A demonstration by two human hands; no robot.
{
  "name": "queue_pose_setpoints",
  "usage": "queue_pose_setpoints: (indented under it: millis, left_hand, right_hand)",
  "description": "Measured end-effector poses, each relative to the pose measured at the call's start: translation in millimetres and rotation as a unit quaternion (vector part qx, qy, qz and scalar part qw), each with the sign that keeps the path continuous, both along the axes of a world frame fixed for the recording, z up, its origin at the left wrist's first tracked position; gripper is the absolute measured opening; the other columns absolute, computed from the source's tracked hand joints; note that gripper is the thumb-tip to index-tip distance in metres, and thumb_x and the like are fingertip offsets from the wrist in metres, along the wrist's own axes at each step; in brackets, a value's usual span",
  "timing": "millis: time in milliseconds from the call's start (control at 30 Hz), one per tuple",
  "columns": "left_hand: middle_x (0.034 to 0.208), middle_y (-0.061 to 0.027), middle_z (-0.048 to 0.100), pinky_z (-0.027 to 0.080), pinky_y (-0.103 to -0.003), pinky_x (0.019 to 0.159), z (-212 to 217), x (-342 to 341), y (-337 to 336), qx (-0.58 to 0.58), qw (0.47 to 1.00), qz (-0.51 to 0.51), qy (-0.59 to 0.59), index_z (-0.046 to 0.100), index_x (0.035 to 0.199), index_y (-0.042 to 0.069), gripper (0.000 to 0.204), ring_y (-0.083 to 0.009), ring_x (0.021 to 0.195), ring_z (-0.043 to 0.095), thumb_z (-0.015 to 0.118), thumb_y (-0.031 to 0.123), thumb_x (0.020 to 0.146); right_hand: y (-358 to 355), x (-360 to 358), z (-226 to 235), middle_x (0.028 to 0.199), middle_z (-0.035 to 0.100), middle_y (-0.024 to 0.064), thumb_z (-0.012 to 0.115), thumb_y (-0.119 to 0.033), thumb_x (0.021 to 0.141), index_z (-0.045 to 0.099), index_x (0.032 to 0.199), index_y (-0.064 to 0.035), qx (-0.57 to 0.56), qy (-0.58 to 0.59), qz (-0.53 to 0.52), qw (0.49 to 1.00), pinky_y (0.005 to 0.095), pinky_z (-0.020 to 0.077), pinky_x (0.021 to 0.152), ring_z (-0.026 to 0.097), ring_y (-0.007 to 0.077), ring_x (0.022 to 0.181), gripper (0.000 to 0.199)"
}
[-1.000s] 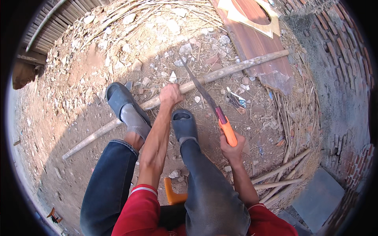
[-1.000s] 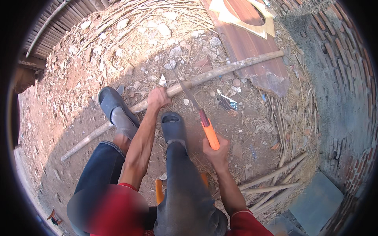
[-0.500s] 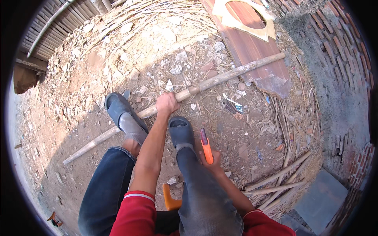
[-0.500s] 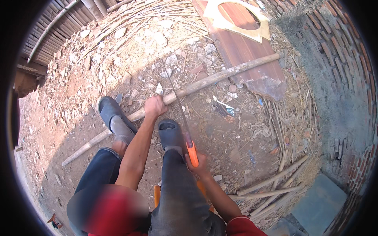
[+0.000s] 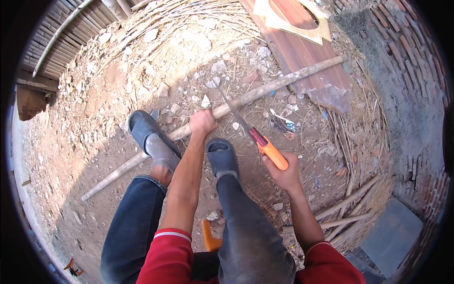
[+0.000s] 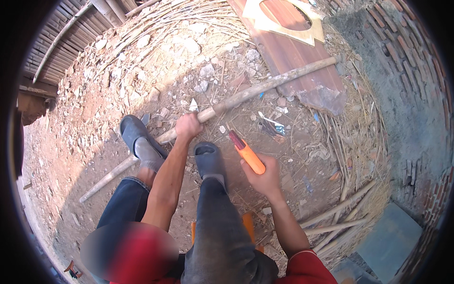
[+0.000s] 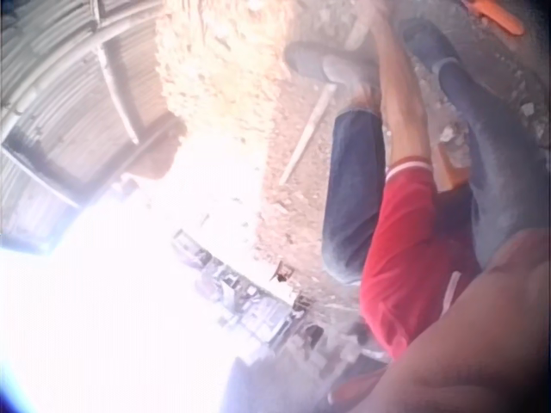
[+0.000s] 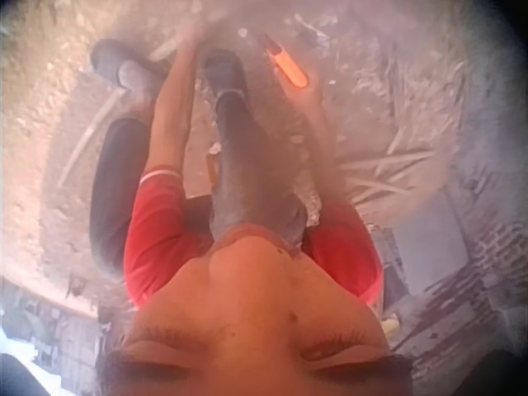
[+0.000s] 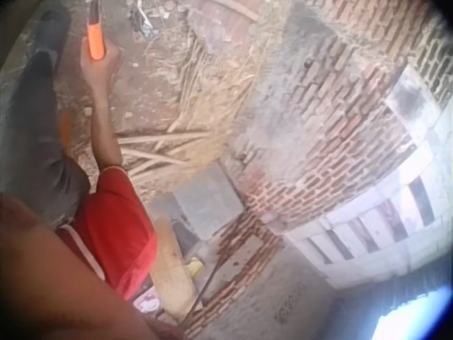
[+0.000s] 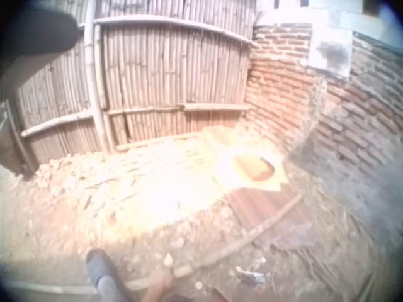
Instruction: The person sits on a small stool and uses a hand saw to cut a long wooden stick. They hold the stick steady with their left hand and saw with their right hand, eventually cutting the stick into two pieces.
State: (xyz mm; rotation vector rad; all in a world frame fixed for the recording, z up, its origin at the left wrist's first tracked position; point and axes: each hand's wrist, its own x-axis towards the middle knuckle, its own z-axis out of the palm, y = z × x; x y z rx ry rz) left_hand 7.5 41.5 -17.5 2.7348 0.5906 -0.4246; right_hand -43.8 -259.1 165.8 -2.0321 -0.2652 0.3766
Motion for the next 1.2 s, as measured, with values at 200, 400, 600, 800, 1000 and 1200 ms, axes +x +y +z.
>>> queue_pose_setpoints:
  millis: [200, 400, 600, 800, 1000, 1200]
  left_hand:
    - [0.100, -0.0208, 0.076, 0.062, -0.049, 0.082, -11, -14, -11, 0.038, 0.998, 0.020, -0.044, 0.070, 0.111, 0.008, 0.031, -0.0395, 0.094, 0.076, 0.066, 0.025, 0.085]
    - [0.103, -0.0220, 0.076, 0.061, -0.049, 0.086, -1, -8, -12, -0.008, 1.000, 0.014, -0.024, 0.072, 0.110, 0.007, 0.032, -0.0394, 0.096, 0.076, 0.067, 0.024, 0.084]
    - [0.106, -0.0276, 0.075, 0.060, -0.045, 0.092, 5, 23, 26, -0.090, 0.995, -0.024, 0.041, 0.077, 0.115, 0.006, 0.044, -0.0402, 0.104, 0.074, 0.070, 0.022, 0.075]
    - [0.102, -0.0261, 0.076, 0.059, -0.045, 0.092, 11, 36, 54, -0.124, 0.989, -0.074, 0.000, 0.078, 0.110, 0.008, 0.054, -0.0406, 0.100, 0.074, 0.081, 0.040, 0.066]
    - [0.096, -0.0207, 0.077, 0.060, -0.048, 0.087, 8, 20, 43, -0.046, 0.997, -0.043, -0.035, 0.078, 0.106, 0.009, 0.054, -0.0382, 0.095, 0.075, 0.082, 0.050, 0.071]
    - [0.101, -0.0227, 0.077, 0.061, -0.046, 0.089, 18, 20, 24, -0.010, 0.999, -0.004, 0.044, 0.078, 0.105, 0.003, 0.050, -0.0367, 0.098, 0.076, 0.077, 0.044, 0.077]
  right_hand:
    - [57, 48, 90, 0.070, 0.065, 0.0122, 0.077, -0.018, 0.092, 0.072, 0.098, 0.0030, 0.009, -0.059, 0.046, 0.997, 0.0359, 0.0478, 0.061, 0.061, 0.0172, 0.062, 0.023]
    - [90, 81, 139, 0.072, 0.065, 0.0056, 0.076, -0.016, 0.095, 0.071, 0.100, 0.0034, 0.150, -0.103, -0.020, 0.983, 0.0303, 0.0472, 0.062, 0.060, 0.0100, 0.068, 0.021]
    - [60, 34, 71, 0.072, 0.064, 0.0007, 0.070, -0.008, 0.094, 0.072, 0.102, 0.0037, 0.164, -0.072, -0.032, 0.983, 0.0250, 0.0440, 0.059, 0.056, 0.0054, 0.066, 0.014]
    - [20, -27, -4, 0.065, 0.061, 0.0044, 0.071, -0.008, 0.091, 0.072, 0.093, 0.0034, 0.041, -0.047, -0.040, 0.997, 0.0290, 0.0444, 0.054, 0.056, 0.0091, 0.058, 0.011]
    - [14, -43, -18, 0.062, 0.062, 0.0077, 0.071, -0.007, 0.089, 0.070, 0.087, 0.0020, 0.013, -0.019, -0.022, 0.999, 0.0306, 0.0476, 0.055, 0.062, 0.0128, 0.056, 0.009]
    - [8, -44, 7, 0.064, 0.063, 0.0087, 0.070, -0.007, 0.087, 0.071, 0.089, 0.0013, -0.042, -0.023, -0.006, 0.999, 0.0310, 0.0484, 0.056, 0.062, 0.0134, 0.056, 0.008]
